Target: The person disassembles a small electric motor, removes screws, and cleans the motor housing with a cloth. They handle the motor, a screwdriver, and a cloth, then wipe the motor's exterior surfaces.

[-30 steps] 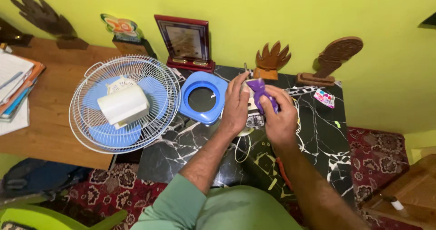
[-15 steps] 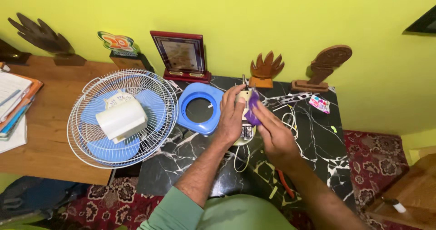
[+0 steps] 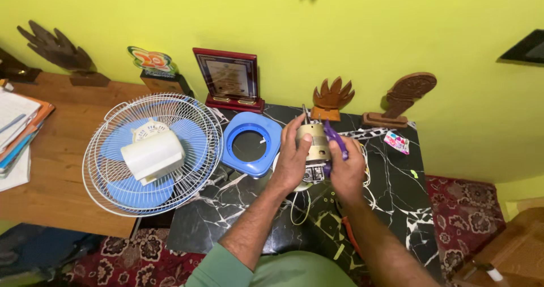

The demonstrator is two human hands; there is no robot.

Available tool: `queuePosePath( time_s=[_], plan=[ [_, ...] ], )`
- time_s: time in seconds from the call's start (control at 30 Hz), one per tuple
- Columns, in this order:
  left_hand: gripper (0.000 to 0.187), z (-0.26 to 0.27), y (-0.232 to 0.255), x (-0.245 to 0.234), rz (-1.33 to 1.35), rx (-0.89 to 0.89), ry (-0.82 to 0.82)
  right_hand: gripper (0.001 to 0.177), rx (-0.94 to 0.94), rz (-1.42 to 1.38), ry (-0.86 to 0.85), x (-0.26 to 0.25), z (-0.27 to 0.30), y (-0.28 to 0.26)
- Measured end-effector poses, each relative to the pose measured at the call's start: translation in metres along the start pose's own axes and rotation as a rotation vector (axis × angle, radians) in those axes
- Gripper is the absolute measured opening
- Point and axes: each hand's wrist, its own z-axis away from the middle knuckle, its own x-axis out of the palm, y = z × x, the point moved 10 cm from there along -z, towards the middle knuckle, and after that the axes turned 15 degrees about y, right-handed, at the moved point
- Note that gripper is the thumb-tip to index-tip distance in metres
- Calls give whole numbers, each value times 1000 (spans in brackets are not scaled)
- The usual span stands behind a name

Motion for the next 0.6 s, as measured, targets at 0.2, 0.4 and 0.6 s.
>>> queuePosePath(
  time_s=[0.2,0.4,0.6],
  plan=[
    [85,0,-31,-7,49,-344,27,21,-322,-46,-141,-12,27,-53],
    [90,-2,-47,3,268,-594,-24,19,-588,191,-257,0,38,-96],
    [73,-4,-51,20,313,-610,-95,20,-480,323,-322,0,25,-87]
  ],
)
